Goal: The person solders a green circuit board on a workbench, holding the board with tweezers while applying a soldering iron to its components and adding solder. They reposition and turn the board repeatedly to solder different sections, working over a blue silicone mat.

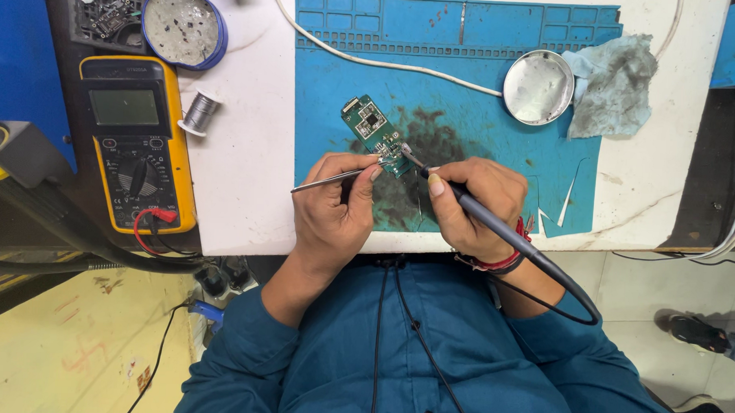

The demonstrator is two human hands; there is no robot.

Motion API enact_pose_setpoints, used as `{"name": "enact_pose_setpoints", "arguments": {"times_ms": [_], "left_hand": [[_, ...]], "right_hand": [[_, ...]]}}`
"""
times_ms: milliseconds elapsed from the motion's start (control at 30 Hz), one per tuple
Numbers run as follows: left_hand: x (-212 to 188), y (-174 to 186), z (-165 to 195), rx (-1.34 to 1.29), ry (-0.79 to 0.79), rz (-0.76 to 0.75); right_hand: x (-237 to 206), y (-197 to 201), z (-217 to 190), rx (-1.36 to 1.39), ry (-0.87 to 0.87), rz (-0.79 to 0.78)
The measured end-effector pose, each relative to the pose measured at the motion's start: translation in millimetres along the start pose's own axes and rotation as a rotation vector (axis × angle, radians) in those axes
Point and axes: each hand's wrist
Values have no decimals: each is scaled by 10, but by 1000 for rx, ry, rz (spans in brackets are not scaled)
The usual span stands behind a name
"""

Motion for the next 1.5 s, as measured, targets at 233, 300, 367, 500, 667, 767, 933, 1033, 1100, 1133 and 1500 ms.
{"name": "enact_pose_setpoints", "arguments": {"times_ms": [233,300,367,500,667,767,933,1033,1100,1133,1500], "left_hand": [[-1,-1,7,-12,8,1],[1,-1,10,-13,3,2],[2,0,11,-7,2,2],[7,2,11,-8,3,-1],[10,3,6,-11,1,-11],[6,3,5,-17,-1,-7],[3,5,4,-8,1,-6],[0,3,3,-7,0,1],[0,-4,3,-15,20,2],[1,-8,2,-12,14,3],[-9,7,7,-59,3,-32]], "right_hand": [[-7,-5,4,15,3,4],[-12,-5,1,12,0,3],[-10,-2,6,18,3,4],[-12,-1,6,19,6,12],[-10,6,11,24,16,14],[-14,2,11,26,11,10],[-16,5,17,29,17,17],[-13,1,24,35,20,13],[-14,8,31,36,19,19],[-14,7,33,34,16,14],[-7,-2,31,36,25,22]]}}
Point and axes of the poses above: each hand's wrist, its own x-axis towards the middle knuckle, its own y-axis out of the back of the hand, z = x × y
